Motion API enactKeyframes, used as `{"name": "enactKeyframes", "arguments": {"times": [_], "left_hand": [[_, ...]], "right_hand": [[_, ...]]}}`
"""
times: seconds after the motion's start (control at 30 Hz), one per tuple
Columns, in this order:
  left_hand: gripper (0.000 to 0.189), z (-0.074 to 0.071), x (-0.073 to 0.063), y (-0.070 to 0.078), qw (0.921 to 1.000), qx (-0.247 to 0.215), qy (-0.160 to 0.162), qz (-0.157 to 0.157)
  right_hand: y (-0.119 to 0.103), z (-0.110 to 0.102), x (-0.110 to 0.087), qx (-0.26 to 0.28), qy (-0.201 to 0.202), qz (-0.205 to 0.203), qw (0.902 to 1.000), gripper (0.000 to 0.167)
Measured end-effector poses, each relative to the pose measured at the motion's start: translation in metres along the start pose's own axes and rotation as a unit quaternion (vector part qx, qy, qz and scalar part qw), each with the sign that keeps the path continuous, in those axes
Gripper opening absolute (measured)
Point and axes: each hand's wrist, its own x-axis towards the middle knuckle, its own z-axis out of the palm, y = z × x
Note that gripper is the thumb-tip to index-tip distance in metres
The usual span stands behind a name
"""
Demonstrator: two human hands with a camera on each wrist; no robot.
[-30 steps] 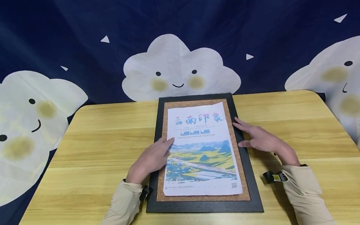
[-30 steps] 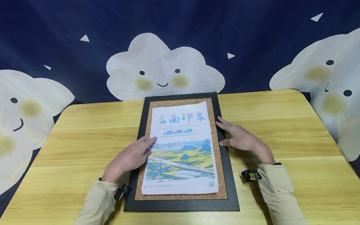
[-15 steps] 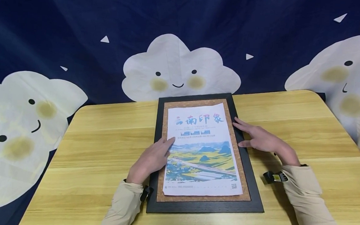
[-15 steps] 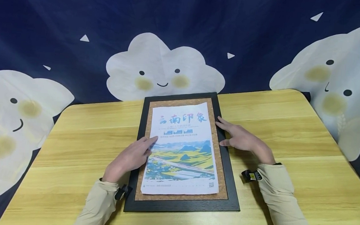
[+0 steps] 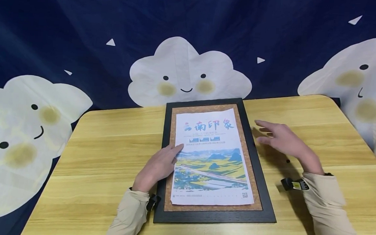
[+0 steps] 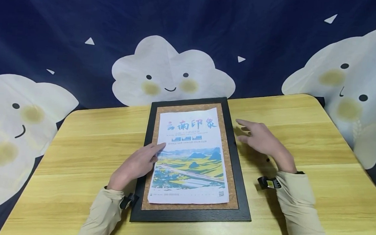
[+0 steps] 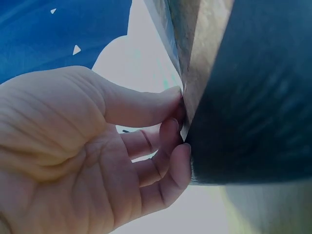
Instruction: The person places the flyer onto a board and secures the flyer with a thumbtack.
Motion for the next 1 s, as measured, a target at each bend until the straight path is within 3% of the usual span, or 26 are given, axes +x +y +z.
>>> {"name": "enactKeyframes", "arguments": {"times": [0.17,0.33,0.47,0.63,0.83,1.0], "left_hand": [[0.054,-0.001,0.000,0.000,1.0000,-0.002,0.002,-0.003],[0.053,0.000,0.000,0.000,1.0000,-0.006,0.002,-0.008],[0.053,0.001,0.000,0.000,1.0000,0.005,0.003,-0.007],[0.052,0.001,0.000,0.000,0.9996,0.021,0.018,0.002],[0.052,0.004,-0.002,0.002,0.9961,0.043,0.061,0.046],[0.053,0.003,-0.003,0.005,0.9972,0.027,0.054,0.044]], "right_hand": [[0.009,-0.018,-0.009,-0.029,0.017,0.026,0.9991,0.050],[0.025,-0.032,-0.020,-0.077,-0.034,0.058,0.9948,0.028],[0.033,-0.039,-0.029,-0.085,-0.086,0.082,0.9892,0.016],[0.039,-0.041,-0.032,-0.062,-0.145,0.107,0.9817,0.016],[0.043,-0.036,-0.028,-0.030,-0.183,0.116,0.9757,0.018],[0.044,-0.032,-0.026,-0.030,-0.197,0.110,0.9737,0.018]]}}
